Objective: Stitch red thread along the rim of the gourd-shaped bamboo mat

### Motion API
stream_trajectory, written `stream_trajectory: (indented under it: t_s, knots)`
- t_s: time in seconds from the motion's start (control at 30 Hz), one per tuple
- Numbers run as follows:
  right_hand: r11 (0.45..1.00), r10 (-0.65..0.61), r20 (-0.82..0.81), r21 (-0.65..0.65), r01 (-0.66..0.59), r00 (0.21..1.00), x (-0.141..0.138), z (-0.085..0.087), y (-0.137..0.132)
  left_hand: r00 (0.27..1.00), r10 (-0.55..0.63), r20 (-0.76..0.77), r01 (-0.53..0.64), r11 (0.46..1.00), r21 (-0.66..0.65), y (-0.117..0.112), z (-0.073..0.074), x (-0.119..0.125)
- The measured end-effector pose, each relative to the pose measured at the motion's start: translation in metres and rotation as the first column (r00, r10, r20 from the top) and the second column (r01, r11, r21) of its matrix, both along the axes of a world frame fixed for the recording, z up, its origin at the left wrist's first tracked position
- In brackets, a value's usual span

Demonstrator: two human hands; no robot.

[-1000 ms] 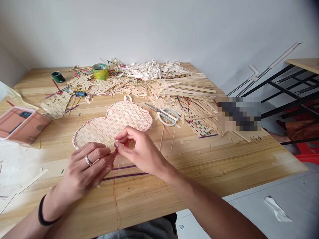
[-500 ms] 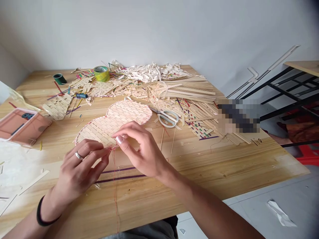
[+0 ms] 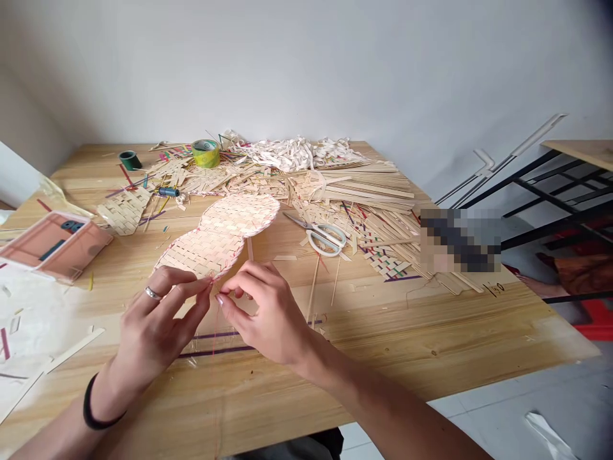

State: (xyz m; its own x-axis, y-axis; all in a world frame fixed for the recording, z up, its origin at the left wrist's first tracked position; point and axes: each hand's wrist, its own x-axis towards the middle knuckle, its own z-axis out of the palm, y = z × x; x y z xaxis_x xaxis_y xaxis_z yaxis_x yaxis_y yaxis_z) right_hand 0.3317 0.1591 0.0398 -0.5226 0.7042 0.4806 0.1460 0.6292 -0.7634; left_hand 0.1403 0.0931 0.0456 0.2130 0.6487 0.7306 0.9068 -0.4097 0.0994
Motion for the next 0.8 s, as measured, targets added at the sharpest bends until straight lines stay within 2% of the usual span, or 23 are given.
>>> stream_trajectory:
  t_s: [0.1, 0.2, 0.27, 0.37, 0.53, 0.57, 0.63, 0.73, 0.8]
  knots:
    - [0.981, 0.063, -0.05, -0.178, -0.071, 0.997, -0.001, 0.005, -0.003, 1.0, -0.008, 0.025, 0.007, 1.0, 0.013, 0.001, -0.001, -0.002]
    - [0.901, 0.158, -0.053, -0.402, -0.166, 0.986, -0.004, 0.01, -0.008, 0.998, 0.007, 0.055, -0.009, 0.999, 0.041, 0.003, -0.001, -0.006]
    - [0.841, 0.204, -0.034, -0.506, -0.193, 0.978, -0.005, 0.011, -0.012, 0.997, 0.011, 0.073, -0.015, 0.999, 0.052, 0.005, -0.002, -0.008]
    - [0.793, 0.219, 0.008, -0.585, -0.173, 0.976, -0.002, 0.01, -0.014, 0.995, -0.031, 0.095, 0.025, 0.997, 0.069, 0.008, -0.004, -0.009]
    - [0.769, 0.21, 0.127, -0.634, -0.084, 0.969, 0.013, 0.007, -0.013, 0.992, -0.102, 0.08, 0.096, 0.993, 0.075, 0.008, -0.011, -0.007]
    - [0.776, 0.21, 0.15, -0.626, -0.072, 0.966, 0.016, 0.007, -0.014, 0.99, -0.113, 0.081, 0.108, 0.992, 0.066, 0.008, -0.013, -0.007]
    - [0.837, 0.173, 0.2, -0.546, -0.037, 0.964, 0.021, 0.007, -0.015, 0.989, -0.121, 0.082, 0.117, 0.992, 0.054, 0.008, -0.016, -0.006]
    - [0.943, 0.078, 0.278, -0.333, 0.02, 0.957, 0.026, 0.011, -0.018, 0.99, -0.119, 0.075, 0.115, 0.992, 0.059, 0.009, -0.018, -0.006]
    - [0.975, 0.037, 0.344, -0.216, 0.041, 0.938, 0.028, 0.015, -0.019, 0.991, -0.116, 0.072, 0.111, 0.992, 0.067, 0.01, -0.018, -0.007]
